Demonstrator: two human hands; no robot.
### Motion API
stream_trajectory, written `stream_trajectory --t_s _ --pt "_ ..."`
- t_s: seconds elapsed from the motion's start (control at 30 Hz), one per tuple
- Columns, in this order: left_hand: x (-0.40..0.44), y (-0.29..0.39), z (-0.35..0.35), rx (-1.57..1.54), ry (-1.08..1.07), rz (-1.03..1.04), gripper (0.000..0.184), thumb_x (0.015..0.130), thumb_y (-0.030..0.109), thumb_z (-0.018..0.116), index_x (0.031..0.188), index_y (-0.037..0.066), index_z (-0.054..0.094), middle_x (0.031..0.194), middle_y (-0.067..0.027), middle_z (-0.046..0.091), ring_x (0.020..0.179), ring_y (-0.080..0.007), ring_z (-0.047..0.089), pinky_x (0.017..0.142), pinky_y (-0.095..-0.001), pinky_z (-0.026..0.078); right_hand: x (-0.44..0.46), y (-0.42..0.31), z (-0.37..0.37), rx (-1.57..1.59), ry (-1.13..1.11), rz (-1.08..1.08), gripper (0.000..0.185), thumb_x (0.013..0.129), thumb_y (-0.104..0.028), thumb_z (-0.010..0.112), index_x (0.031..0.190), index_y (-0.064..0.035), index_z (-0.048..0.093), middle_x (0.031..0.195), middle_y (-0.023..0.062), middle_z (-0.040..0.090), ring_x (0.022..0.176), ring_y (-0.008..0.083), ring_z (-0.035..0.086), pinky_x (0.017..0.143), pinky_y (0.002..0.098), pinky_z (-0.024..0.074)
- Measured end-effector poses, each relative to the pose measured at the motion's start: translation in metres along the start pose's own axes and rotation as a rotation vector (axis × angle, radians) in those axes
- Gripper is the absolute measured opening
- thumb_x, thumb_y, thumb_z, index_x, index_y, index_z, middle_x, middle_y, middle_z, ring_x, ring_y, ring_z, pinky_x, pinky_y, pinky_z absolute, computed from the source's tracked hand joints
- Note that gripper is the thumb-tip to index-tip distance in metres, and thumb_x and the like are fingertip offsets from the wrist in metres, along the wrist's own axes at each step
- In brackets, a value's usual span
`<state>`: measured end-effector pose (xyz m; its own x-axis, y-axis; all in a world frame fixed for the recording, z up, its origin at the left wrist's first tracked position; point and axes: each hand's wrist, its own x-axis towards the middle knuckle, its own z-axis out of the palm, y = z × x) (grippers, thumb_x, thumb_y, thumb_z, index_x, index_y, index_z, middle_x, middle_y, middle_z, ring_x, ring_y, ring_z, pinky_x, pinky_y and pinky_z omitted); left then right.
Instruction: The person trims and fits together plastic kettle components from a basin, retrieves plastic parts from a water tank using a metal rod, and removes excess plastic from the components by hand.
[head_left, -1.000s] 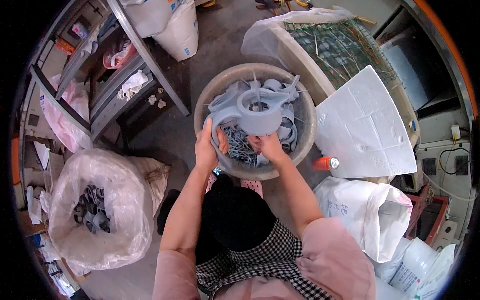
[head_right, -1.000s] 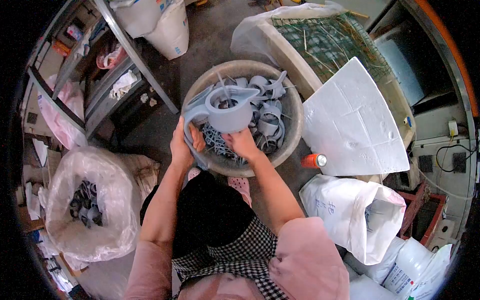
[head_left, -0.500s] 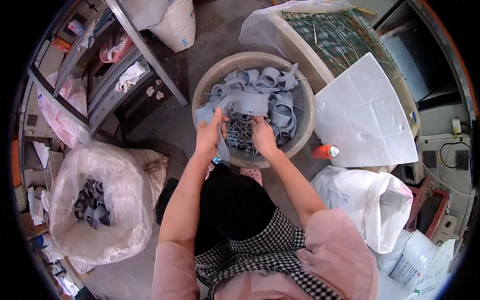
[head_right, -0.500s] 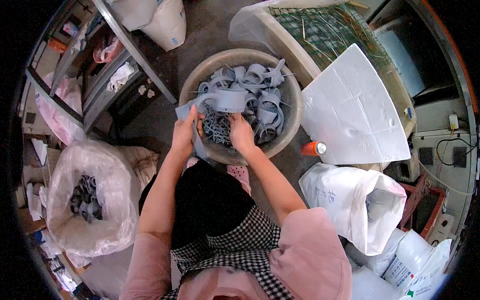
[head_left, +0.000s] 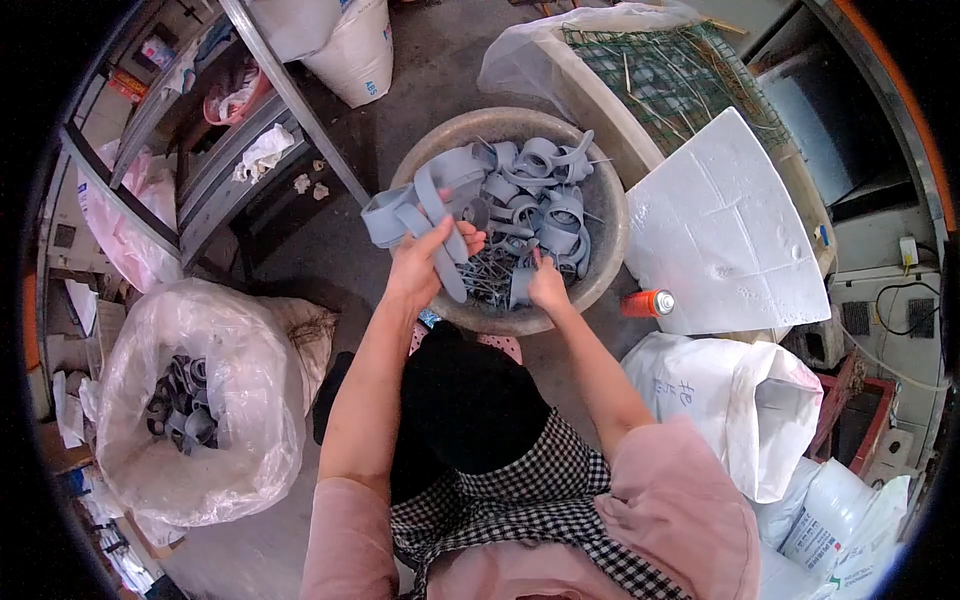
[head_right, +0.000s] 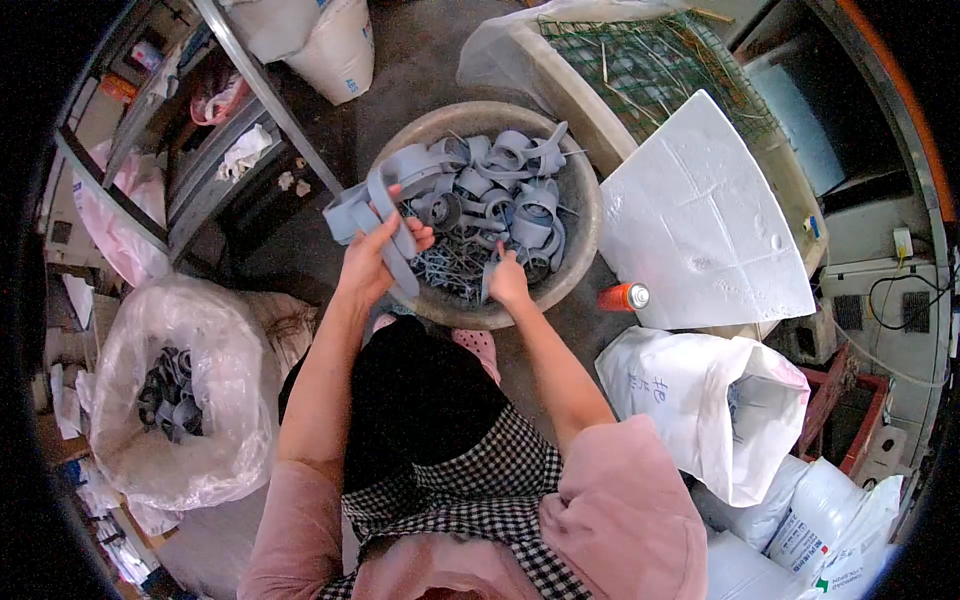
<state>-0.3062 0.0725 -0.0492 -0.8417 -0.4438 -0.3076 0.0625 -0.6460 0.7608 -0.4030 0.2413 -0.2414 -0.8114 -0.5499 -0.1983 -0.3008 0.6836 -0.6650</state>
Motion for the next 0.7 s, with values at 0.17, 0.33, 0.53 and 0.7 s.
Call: stream_trajectory --t_s 0.17,0.33,0.53,0.7 --pt "0.003 -0.005 -0.019 0.140 -0.116 0.028 0.040 0.090 0.015 0.052 0.127 0.005 0.040 0.081 -0.0087 0.059 0.069 -0.0185 0.058 0.064 -0.0300 0.049 -0.003 0.023 0.018 -0.231 0.083 0.128 0.054 0.080 -0.010 0.050 0.125 0.0096 0.030 0.093 0.0296 0.056 0.091 0.0446 0.055 0.082 0.0429 0.0436" --pt "-0.009 -0.002 -0.010 0.423 -0.222 0.059 0.034 0.090 0.016 0.053 0.121 0.004 0.045 0.082 -0.0068 0.058 0.069 -0.0150 0.056 0.063 -0.0286 0.046 0.002 -0.109 -0.052 1.047 -0.077 -0.127 0.040 0.091 -0.035 0.049 0.097 0.0018 0.062 0.081 0.0096 0.060 0.077 0.0189 0.055 0.073 0.0295 0.0432" --pt "-0.038 0.027 0.020 0.790 0.062 0.250 0.029 0.091 0.023 0.053 0.102 -0.004 0.052 0.086 -0.0090 0.059 0.072 -0.0138 0.059 0.054 -0.0282 0.053 -0.011 -0.202 -0.085 1.109 -0.105 -0.189 0.042 0.097 -0.036 0.038 0.099 0.0018 0.055 0.081 0.0085 0.059 0.071 0.0163 0.055 0.066 0.0272 0.0436" --pt "-0.067 0.055 -0.021 0.577 0.466 0.326 0.036 0.093 0.034 0.049 0.080 0.001 0.052 0.055 -0.0024 0.048 0.043 -0.0105 0.045 0.039 -0.0242 0.037 -0.021 -0.189 -0.100 1.136 0.126 -0.101 0.044 0.098 -0.039 0.029 0.080 -0.0024 0.046 0.056 0.0060 0.052 0.047 0.0156 0.050 0.046 0.0289 0.0415"
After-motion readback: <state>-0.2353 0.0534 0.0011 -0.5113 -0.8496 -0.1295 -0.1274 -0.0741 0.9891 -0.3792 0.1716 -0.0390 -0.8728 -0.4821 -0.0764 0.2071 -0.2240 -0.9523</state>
